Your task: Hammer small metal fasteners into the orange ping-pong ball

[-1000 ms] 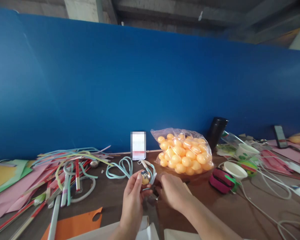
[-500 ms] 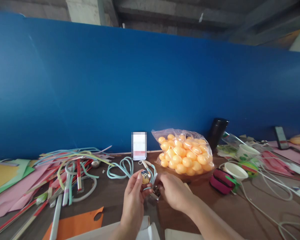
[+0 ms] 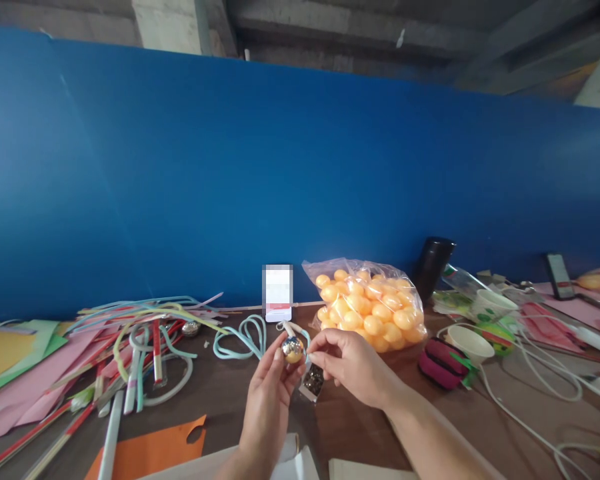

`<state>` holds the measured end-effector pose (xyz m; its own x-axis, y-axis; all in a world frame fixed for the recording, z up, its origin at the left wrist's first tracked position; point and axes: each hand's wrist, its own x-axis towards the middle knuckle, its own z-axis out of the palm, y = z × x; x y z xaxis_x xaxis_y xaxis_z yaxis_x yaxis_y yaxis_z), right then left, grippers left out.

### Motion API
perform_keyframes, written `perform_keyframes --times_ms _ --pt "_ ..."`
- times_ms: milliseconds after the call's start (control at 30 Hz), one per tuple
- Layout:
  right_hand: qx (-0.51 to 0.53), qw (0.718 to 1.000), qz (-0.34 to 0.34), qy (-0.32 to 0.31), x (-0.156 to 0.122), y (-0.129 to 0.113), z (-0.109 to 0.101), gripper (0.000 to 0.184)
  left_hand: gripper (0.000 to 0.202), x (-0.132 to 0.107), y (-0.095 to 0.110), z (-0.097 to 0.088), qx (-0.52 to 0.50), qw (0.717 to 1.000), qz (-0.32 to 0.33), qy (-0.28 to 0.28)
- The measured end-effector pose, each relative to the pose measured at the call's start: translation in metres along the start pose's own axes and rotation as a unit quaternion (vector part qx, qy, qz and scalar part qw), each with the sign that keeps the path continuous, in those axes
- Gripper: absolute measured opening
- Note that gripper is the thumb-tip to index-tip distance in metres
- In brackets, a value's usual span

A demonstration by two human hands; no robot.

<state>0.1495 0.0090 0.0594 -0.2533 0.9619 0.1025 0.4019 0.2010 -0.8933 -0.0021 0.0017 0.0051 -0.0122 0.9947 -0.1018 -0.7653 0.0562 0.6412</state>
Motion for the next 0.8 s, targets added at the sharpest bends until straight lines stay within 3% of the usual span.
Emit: perform_keyframes --times_ms 367,800 --pt "0.174 0.984 0.018 -0.016 0.003 -0.001 0.008 0.017 0.043 0.001 -0.002 -0.004 0.028 0.999 -0.003 -0.018" --pt "0.265 0.961 0.073 -0.010 0.005 0.003 0.020 0.017 0.042 -0.002 -0.002 -0.001 0.058 0.998 0.005 -0.004"
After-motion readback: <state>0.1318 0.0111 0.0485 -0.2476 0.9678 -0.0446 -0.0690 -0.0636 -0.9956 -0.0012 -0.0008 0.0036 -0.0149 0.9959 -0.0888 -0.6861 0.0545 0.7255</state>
